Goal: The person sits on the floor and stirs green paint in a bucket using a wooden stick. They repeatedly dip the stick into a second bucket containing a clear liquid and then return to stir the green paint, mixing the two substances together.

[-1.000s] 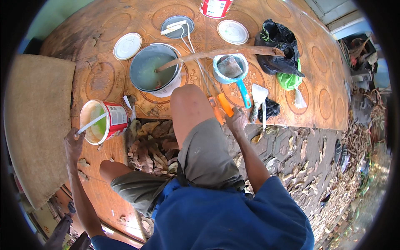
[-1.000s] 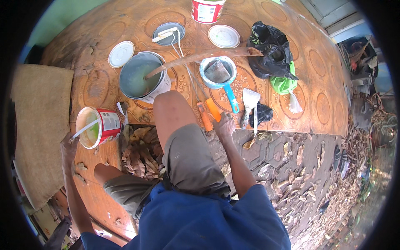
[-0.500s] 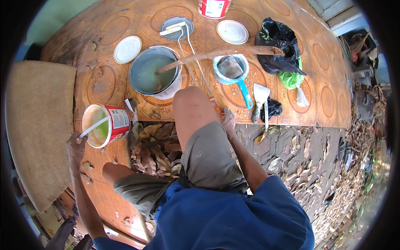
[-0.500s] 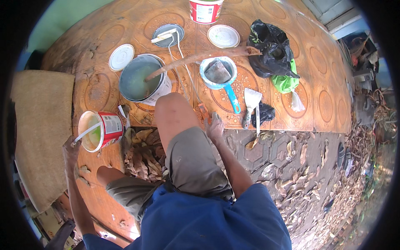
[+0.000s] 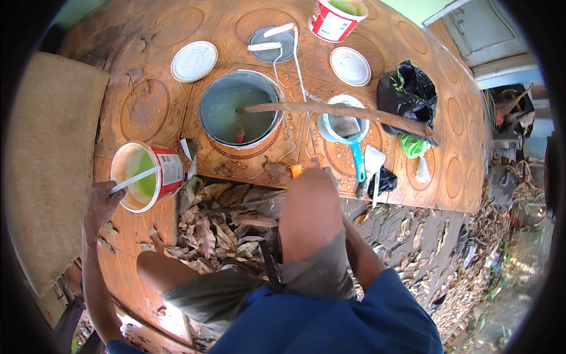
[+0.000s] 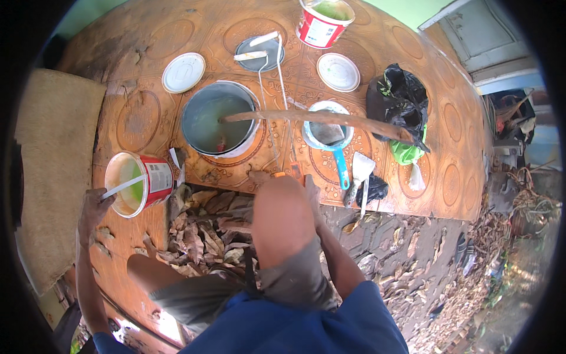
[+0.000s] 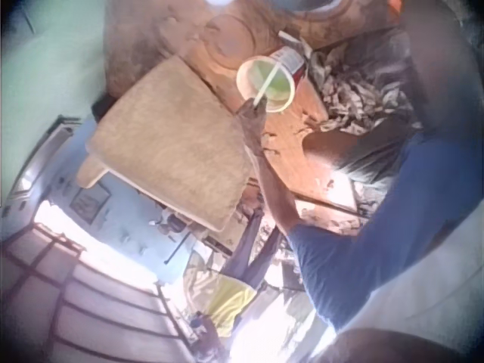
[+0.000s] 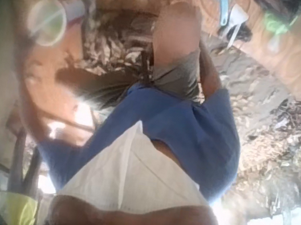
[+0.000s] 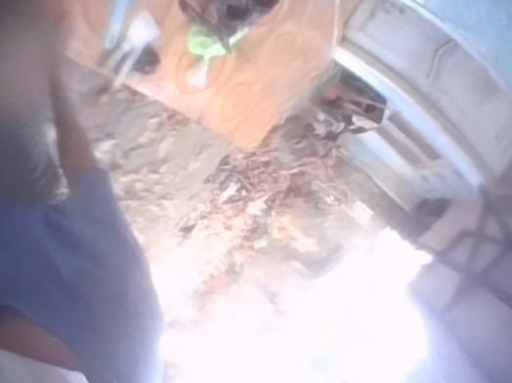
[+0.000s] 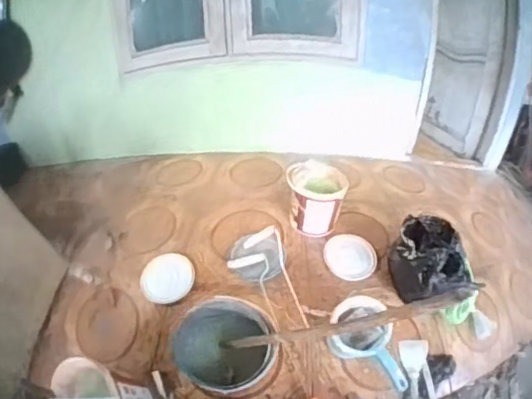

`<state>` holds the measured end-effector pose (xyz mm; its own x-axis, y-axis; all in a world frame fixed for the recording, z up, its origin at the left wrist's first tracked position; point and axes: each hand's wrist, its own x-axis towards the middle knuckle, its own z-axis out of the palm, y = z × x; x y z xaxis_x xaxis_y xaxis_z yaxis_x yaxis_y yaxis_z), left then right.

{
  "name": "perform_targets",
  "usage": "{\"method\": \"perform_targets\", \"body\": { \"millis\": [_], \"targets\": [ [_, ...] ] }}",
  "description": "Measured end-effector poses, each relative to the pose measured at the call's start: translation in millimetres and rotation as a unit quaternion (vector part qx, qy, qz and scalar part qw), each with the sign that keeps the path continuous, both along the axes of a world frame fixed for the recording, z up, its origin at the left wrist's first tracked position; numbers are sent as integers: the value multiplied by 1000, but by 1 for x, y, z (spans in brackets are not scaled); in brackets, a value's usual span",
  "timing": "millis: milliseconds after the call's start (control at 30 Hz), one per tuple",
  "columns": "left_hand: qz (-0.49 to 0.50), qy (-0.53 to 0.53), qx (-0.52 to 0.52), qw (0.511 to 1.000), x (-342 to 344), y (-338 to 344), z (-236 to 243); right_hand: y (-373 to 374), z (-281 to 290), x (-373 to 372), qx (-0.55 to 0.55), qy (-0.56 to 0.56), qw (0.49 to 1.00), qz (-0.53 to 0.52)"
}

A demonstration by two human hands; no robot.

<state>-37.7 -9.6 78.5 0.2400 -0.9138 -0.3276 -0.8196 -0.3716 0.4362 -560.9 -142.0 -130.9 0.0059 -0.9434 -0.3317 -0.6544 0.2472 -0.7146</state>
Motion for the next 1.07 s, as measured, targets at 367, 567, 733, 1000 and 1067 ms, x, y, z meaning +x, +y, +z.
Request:
{"method": "perform_targets", "body": {
  "millis": [367, 567, 733, 1000, 1067],
  "targets": [
    [-120, -16, 111, 986, 14, -24, 22, 38, 87, -31, -166, 152, 972, -73],
    [-47, 29, 163, 985, 14, -15, 63, 83, 161, -88, -161, 136, 970, -118],
    [35, 95, 176, 979, -3, 19, 142, 140, 273, -117, -145, 166, 957, -186],
    [128, 124, 123, 976, -31, 62, 257, 304, 436, -185, 92, 135, 933, -322],
    [216, 154, 129, 955, -36, 74, 276, 350, 468, -200, 66, 115, 929, -346]
  ]
}}
